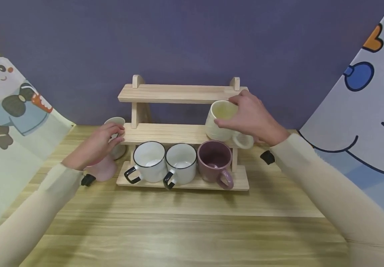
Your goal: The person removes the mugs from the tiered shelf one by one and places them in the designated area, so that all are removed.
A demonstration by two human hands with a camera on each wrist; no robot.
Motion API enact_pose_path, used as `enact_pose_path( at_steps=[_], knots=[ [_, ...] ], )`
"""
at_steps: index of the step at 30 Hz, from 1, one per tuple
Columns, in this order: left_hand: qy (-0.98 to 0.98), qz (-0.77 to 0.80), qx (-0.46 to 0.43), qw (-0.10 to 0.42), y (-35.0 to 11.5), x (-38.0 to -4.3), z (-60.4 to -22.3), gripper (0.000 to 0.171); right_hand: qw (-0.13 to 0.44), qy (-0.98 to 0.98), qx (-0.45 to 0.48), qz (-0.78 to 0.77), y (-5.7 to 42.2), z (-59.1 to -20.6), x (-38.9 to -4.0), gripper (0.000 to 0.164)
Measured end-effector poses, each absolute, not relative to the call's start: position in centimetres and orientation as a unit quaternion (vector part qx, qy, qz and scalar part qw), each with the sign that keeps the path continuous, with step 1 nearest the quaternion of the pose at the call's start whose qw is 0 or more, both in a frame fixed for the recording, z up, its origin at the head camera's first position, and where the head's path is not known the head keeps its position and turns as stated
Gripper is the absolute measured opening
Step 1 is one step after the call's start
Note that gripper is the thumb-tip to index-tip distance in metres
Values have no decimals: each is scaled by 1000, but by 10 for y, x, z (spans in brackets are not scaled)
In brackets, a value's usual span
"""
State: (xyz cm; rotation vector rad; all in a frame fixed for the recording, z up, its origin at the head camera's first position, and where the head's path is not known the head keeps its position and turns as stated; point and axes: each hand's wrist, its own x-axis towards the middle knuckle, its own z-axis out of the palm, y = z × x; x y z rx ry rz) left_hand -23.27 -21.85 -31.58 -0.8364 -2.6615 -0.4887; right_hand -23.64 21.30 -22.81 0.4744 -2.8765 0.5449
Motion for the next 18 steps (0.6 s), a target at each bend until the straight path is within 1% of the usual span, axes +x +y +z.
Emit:
enact_pose_path(
  at_steps=[4, 10, 13, 18],
  knots=[
    [-927, -178, -294, 151, -217, -235, -315, 14, 107, -967, 152, 174, 235, -221, -222, 85],
    [-933, -189, -287, 111, -218, -235, -311, 14, 143, -967, 154, 143, 274, -214, -203, 75],
    [-932, -190, -290, 102, -219, -235, -309, 15, 135, -968, 159, 140, 294, -216, -199, 75],
    [-935, -185, -288, 87, -217, -237, -306, 18, 95, -969, 163, 161, 326, -232, -198, 77]
  ],
)
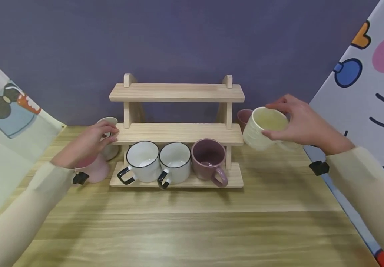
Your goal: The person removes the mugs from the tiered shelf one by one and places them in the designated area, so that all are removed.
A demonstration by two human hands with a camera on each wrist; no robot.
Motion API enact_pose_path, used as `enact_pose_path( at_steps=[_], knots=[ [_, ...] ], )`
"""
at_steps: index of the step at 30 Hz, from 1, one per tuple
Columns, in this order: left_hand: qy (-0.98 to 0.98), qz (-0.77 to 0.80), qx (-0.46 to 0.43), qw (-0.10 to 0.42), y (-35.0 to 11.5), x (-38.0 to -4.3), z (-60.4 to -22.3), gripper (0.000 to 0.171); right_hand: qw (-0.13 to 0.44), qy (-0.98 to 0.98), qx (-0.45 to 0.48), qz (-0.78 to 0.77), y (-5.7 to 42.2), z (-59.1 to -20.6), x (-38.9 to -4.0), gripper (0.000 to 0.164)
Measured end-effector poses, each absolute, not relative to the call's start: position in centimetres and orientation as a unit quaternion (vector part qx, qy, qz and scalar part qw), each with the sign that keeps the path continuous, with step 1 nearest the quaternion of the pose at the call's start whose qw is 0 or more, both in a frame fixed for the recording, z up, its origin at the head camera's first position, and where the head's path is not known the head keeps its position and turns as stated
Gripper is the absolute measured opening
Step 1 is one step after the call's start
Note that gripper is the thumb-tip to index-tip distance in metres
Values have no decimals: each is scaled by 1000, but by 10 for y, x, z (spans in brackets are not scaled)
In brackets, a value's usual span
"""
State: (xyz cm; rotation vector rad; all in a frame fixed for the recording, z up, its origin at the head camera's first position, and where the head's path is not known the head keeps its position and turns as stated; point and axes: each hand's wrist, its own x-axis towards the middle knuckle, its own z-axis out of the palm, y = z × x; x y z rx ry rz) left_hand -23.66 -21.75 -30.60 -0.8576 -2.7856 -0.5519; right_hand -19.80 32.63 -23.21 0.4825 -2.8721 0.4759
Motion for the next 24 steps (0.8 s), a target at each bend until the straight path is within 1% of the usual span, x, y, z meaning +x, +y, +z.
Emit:
enact_pose_path(
  at_steps=[4, 10, 14, 18, 24],
  knots=[
    [-940, -184, -277, 70, -218, -236, -305, 20, 85, -970, 163, 159, 342, -254, -201, 79],
    [-942, -187, -270, 71, -218, -236, -306, 20, 66, -968, 167, 177, 343, -298, -212, 80],
    [-941, -188, -274, 72, -218, -236, -307, 19, 57, -967, 161, 191, 342, -325, -220, 83],
    [-938, -190, -279, 77, -217, -238, -308, 18, 53, -966, 155, 199, 341, -337, -227, 85],
    [-939, -188, -278, 81, -217, -240, -308, 19, 54, -970, 157, 175, 338, -342, -236, 86]
  ],
)
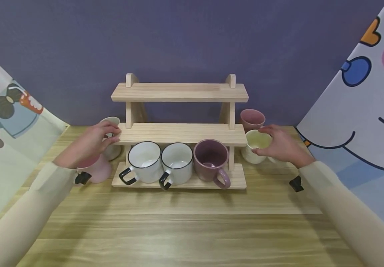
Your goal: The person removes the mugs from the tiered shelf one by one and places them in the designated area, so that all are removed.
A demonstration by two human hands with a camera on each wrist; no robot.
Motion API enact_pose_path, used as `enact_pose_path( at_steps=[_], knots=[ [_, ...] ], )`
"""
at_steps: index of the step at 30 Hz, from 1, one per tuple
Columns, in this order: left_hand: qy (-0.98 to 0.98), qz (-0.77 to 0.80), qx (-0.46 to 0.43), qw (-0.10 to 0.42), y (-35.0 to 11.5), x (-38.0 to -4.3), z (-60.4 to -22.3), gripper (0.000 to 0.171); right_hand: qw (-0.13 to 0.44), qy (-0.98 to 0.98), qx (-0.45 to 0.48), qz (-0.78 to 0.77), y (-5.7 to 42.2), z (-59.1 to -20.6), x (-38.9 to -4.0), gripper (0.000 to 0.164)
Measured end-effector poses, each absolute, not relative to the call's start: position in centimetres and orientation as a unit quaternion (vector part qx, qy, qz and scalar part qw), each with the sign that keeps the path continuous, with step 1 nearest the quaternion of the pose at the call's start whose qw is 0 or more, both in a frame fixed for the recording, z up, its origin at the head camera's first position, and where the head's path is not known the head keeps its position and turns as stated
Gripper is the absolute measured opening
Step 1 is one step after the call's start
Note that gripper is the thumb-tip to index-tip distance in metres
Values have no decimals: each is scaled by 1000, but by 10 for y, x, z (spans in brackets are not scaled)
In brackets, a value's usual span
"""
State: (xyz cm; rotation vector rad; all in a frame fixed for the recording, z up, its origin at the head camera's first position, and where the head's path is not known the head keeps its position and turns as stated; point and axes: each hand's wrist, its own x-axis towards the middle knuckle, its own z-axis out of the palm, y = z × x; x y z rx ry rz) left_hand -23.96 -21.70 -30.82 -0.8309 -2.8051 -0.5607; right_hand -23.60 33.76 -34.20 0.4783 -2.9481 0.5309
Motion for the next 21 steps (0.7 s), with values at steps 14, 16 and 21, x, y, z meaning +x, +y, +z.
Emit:
enact_pose_path(
  at_steps=[14, 16, 21],
  knots=[
    [-942, -180, -272, 76, -216, -239, -305, 20, 44, -977, 135, 157, 338, -351, -240, 85],
    [-943, -180, -271, 75, -216, -239, -305, 20, 43, -979, 129, 153, 339, -352, -241, 85],
    [-944, -179, -268, 67, -216, -239, -305, 21, 41, -981, 114, 154, 338, -352, -242, 82]
  ],
)
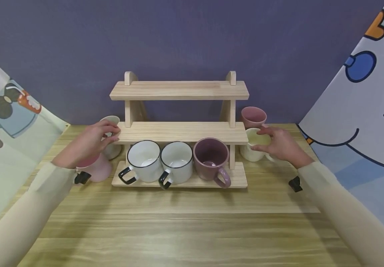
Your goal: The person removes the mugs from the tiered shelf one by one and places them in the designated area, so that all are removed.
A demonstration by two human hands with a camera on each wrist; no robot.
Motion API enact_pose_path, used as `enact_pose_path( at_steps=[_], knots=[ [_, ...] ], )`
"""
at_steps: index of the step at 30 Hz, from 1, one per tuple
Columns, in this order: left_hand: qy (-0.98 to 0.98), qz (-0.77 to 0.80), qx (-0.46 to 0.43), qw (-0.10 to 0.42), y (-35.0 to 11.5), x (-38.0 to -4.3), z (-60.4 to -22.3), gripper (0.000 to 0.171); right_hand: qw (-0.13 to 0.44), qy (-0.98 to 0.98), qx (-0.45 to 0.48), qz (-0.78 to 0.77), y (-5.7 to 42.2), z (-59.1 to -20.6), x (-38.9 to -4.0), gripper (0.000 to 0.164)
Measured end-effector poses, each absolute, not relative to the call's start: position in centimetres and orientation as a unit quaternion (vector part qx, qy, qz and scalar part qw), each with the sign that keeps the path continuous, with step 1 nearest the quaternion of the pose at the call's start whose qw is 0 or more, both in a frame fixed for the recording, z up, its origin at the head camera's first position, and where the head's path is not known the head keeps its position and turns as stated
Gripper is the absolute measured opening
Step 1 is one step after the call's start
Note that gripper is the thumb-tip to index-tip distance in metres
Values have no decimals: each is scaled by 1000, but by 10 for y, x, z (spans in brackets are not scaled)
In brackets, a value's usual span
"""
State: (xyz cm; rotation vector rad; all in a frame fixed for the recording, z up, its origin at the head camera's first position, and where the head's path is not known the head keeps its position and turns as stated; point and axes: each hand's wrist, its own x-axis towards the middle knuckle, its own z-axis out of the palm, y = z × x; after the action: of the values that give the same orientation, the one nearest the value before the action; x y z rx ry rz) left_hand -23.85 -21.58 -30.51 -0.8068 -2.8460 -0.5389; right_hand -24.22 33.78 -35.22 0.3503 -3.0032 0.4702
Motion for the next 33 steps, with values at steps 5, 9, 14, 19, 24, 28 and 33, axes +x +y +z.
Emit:
enact_pose_path(
  at_steps=[5, 9, 14, 19, 24, 28, 33],
  knots=[
    [-943, -177, -271, 72, -215, -238, -305, 20, 68, -979, 114, 153, 338, -354, -241, 72],
    [-942, -174, -275, 77, -216, -238, -305, 19, 95, -972, 119, 178, 337, -353, -238, 66],
    [-941, -172, -278, 85, -215, -238, -306, 18, 151, -954, 135, 220, 328, -341, -223, 54],
    [-941, -172, -279, 85, -215, -236, -305, 19, 195, -937, 172, 234, 306, -320, -199, 42],
    [-941, -174, -278, 85, -215, -235, -304, 18, 203, -922, 232, 234, 272, -303, -175, 43],
    [-941, -172, -278, 85, -215, -236, -304, 19, 189, -918, 258, 236, 243, -299, -164, 53],
    [-939, -173, -283, 89, -214, -237, -304, 17, 149, -926, 264, 223, 217, -298, -164, 70]
  ],
)
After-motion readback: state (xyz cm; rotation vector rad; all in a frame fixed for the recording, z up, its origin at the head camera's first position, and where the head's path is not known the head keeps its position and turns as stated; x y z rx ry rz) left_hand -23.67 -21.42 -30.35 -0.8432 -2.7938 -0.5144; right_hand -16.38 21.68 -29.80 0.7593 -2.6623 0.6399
